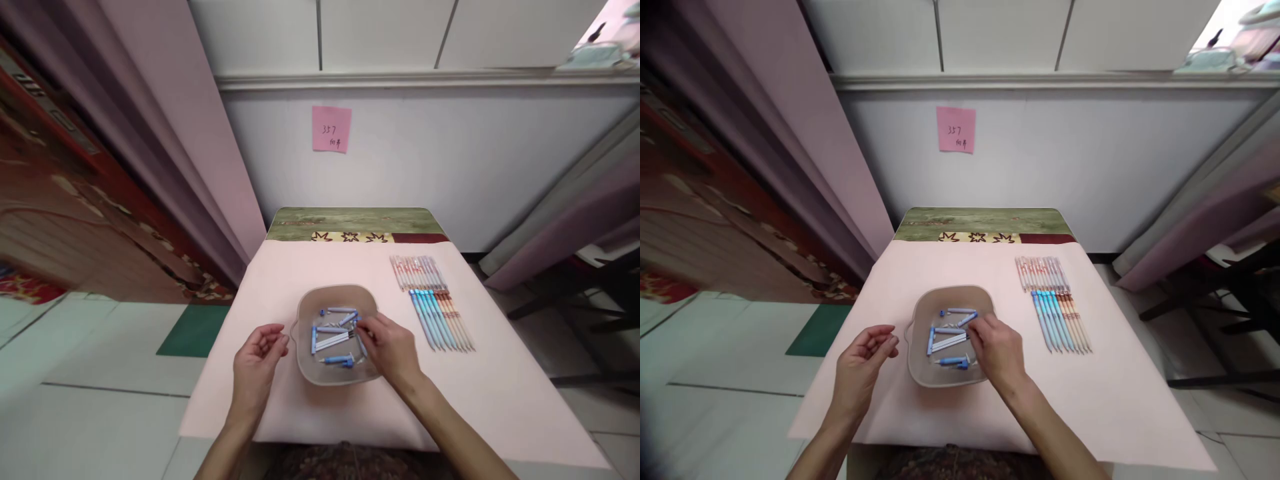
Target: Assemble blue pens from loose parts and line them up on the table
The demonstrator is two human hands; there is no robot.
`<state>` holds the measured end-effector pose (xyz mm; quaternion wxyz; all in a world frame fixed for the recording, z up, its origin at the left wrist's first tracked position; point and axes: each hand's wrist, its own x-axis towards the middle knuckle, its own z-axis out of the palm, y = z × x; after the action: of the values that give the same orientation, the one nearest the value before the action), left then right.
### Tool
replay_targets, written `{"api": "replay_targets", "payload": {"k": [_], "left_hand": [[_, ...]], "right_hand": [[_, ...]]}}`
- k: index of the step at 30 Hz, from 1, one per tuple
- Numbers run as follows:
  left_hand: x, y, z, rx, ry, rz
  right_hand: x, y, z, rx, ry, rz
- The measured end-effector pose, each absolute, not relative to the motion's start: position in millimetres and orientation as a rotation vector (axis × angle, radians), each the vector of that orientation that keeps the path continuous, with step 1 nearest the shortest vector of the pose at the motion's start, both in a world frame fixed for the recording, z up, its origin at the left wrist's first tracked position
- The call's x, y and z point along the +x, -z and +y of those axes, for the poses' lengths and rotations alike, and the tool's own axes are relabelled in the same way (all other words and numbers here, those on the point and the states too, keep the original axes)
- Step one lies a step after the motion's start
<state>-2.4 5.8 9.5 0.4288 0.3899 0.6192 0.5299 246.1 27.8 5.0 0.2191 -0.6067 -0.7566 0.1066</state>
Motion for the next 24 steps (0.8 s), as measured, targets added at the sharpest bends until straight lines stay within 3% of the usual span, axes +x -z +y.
{"api": "replay_targets", "payload": {"k": [3,9,18,24], "left_hand": [[-1.6,-12.9,4.6,1.002,-1.319,1.53],[-7.8,-16.9,1.0,0.999,-1.333,1.546],[-7.8,-13.8,-1.5,1.039,-1.286,1.513],[-2.0,-17.4,4.8,0.957,-1.27,1.399]], "right_hand": [[221.0,-6.9,45.4,-1.766,-0.49,-2.41],[177.7,0.5,69.7,-1.798,-0.63,-2.528],[130.9,12.1,73.2,-1.968,-0.872,-2.327],[156.7,9.3,82.7,-1.902,-1.313,-2.041]]}}
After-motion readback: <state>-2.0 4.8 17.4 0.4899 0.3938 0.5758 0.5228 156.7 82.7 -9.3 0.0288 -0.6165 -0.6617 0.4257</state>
